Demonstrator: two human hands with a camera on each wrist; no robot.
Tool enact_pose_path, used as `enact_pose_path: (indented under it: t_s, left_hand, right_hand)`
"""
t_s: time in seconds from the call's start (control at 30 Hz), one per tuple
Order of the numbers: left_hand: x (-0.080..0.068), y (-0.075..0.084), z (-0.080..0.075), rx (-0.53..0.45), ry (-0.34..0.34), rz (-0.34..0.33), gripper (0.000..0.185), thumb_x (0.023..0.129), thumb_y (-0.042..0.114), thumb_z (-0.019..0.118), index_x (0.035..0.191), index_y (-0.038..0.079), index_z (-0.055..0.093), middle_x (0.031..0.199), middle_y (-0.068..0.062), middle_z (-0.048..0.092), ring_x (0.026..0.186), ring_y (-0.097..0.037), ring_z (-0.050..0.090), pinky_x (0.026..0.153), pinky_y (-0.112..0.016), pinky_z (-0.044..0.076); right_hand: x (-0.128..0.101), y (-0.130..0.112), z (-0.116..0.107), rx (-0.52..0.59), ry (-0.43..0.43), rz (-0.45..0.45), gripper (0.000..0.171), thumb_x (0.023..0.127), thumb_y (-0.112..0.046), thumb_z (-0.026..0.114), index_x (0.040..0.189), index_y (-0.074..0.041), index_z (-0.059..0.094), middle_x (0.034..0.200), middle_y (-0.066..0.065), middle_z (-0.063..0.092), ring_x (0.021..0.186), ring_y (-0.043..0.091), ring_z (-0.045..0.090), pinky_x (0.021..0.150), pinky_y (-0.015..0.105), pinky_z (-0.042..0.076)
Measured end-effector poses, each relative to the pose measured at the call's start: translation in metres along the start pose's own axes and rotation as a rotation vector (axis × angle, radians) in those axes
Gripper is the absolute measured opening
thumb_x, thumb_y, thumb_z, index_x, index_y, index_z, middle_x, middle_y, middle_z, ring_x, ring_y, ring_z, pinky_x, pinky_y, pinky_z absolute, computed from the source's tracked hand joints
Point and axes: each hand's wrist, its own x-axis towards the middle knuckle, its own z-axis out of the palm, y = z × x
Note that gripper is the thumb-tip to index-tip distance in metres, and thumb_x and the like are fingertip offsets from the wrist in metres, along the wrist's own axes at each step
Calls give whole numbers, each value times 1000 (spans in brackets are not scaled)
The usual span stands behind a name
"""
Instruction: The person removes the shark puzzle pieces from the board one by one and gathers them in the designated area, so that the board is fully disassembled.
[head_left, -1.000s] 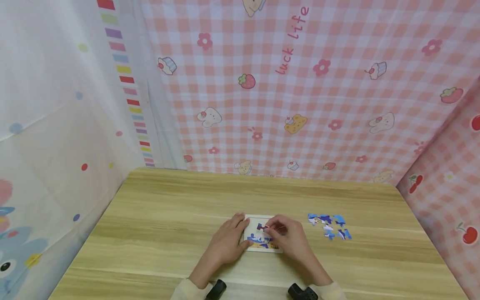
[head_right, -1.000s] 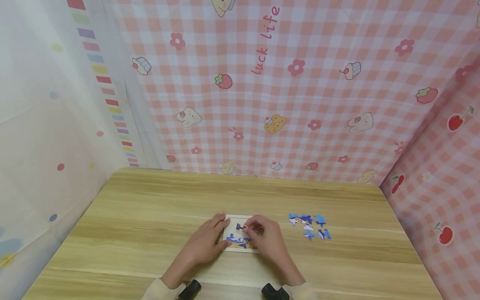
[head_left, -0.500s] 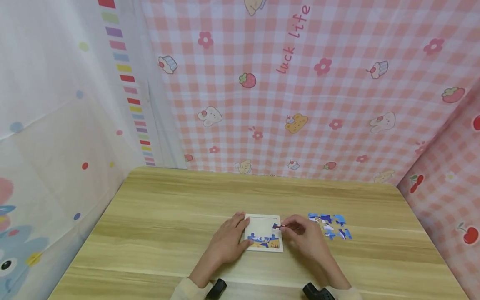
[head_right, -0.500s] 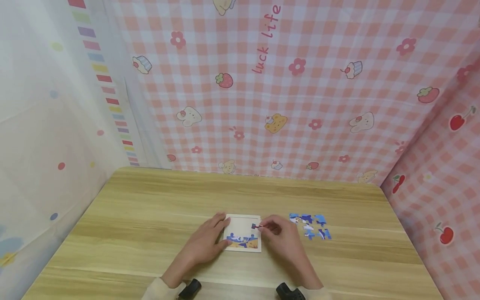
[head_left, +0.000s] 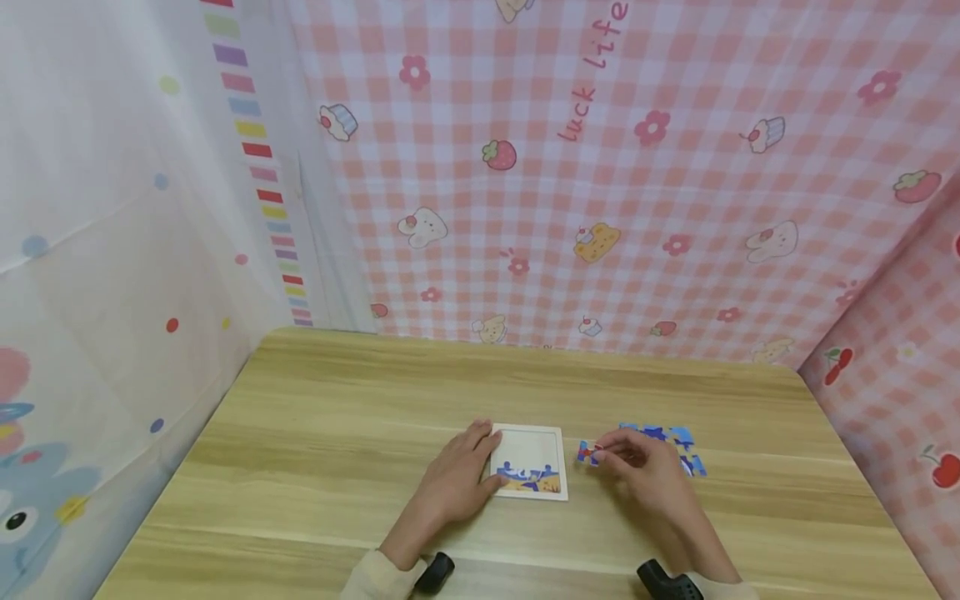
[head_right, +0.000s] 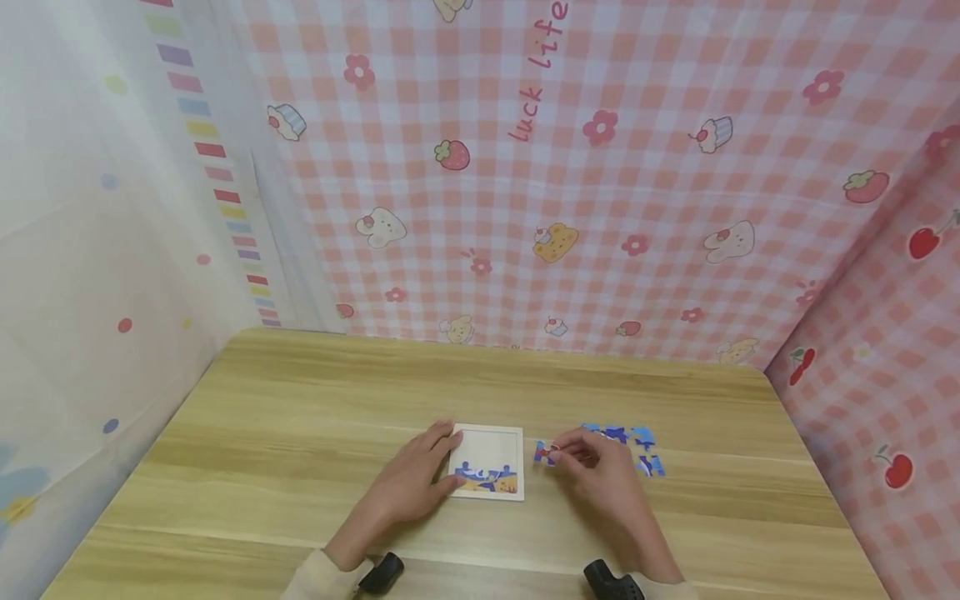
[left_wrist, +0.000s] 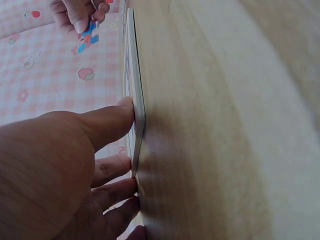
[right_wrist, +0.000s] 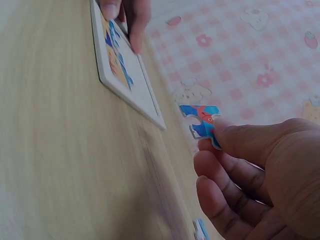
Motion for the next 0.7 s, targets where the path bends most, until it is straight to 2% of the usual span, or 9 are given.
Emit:
enact_pose_path:
  t_s: [0.33,0.7]
  left_hand:
    - [2,-1,2,6,-5,-1,65,100,37,65,154,6,46,165,-13,37,155,-31,32,127,-48,32]
    - [1,0,0,3,-10,-3,65,100,36,64,154,5,45,165,-14,37,156,-31,31,127,-48,31]
  right_hand:
    - [1,18,-19,-37,55,-61,7,93,-14,76,100,-13,75,91,1,77,77,6,69,68,19,58]
    - [3,33,-33,-127,60,-23,7,92,-16,77,98,-13,74,90,2,76,75,4,65,63,19,55]
